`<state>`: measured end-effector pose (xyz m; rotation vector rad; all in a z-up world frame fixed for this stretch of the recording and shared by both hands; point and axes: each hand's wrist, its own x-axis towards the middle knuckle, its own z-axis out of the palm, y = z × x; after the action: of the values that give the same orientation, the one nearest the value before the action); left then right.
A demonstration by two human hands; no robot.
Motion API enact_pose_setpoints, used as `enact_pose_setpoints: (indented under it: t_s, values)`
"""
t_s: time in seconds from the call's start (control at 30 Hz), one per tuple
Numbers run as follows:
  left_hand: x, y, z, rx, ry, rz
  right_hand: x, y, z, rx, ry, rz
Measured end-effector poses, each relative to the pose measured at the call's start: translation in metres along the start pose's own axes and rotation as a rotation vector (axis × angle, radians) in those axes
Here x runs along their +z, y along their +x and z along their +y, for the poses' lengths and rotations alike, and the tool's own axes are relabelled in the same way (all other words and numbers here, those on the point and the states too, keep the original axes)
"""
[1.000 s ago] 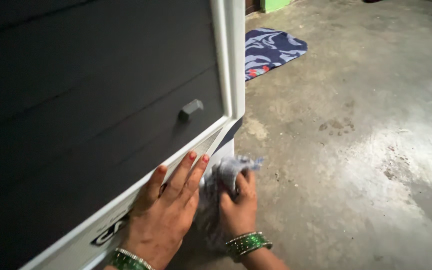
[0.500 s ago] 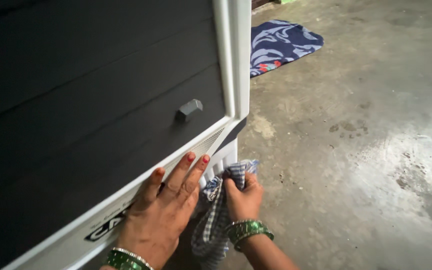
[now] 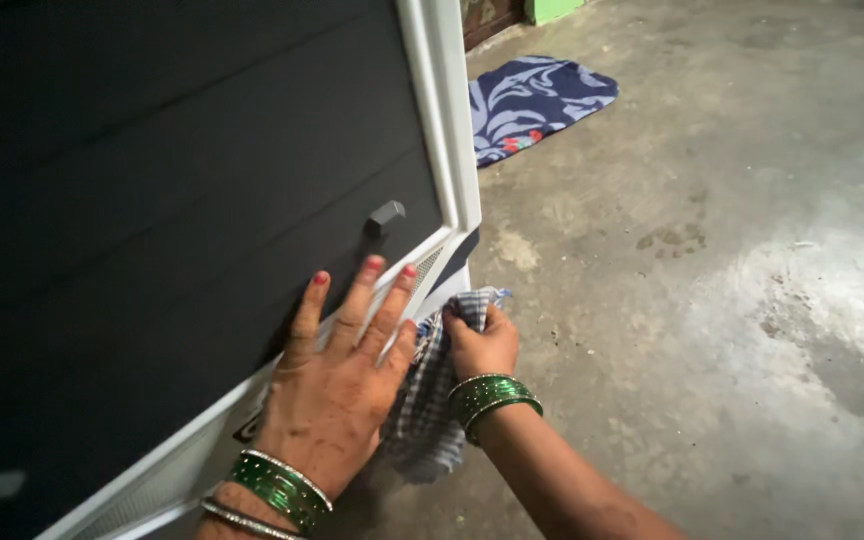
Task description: The person wipes the exterior surfaces of an air cooler using a cloth, covering both the front grill and the side panels.
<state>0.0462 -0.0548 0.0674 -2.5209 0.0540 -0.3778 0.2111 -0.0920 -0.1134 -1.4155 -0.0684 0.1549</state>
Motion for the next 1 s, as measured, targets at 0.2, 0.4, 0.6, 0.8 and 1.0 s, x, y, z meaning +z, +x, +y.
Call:
enact_pose_setpoints:
  t_s: [0.2,0.4,0.6,0.8,1.0]
  values:
    - [0.03,-0.003,-0.005,-0.031,0.216,-0.071,0.004,0.022,0.042,0.0,0.046,0.096]
    - [0.072,-0.01,0.005,-0.074,0.268,-0.062,-0.006,0.039,0.059,0.23,0.075,-0.061]
    - [0.118,-0.016,-0.006,0.017,0.37,0.144,0.0,0.046,0.05,0.27,0.329,-0.171]
    - [0.134,-0.014,-0.005,0.007,0.384,0.218,0.001,0.056,0.132,0.366,-0.002,-0.084]
    - [0.105,-0.013,-0.001,-0.02,0.285,0.08,-0.008,0.044,0.076,0.296,0.036,-0.109]
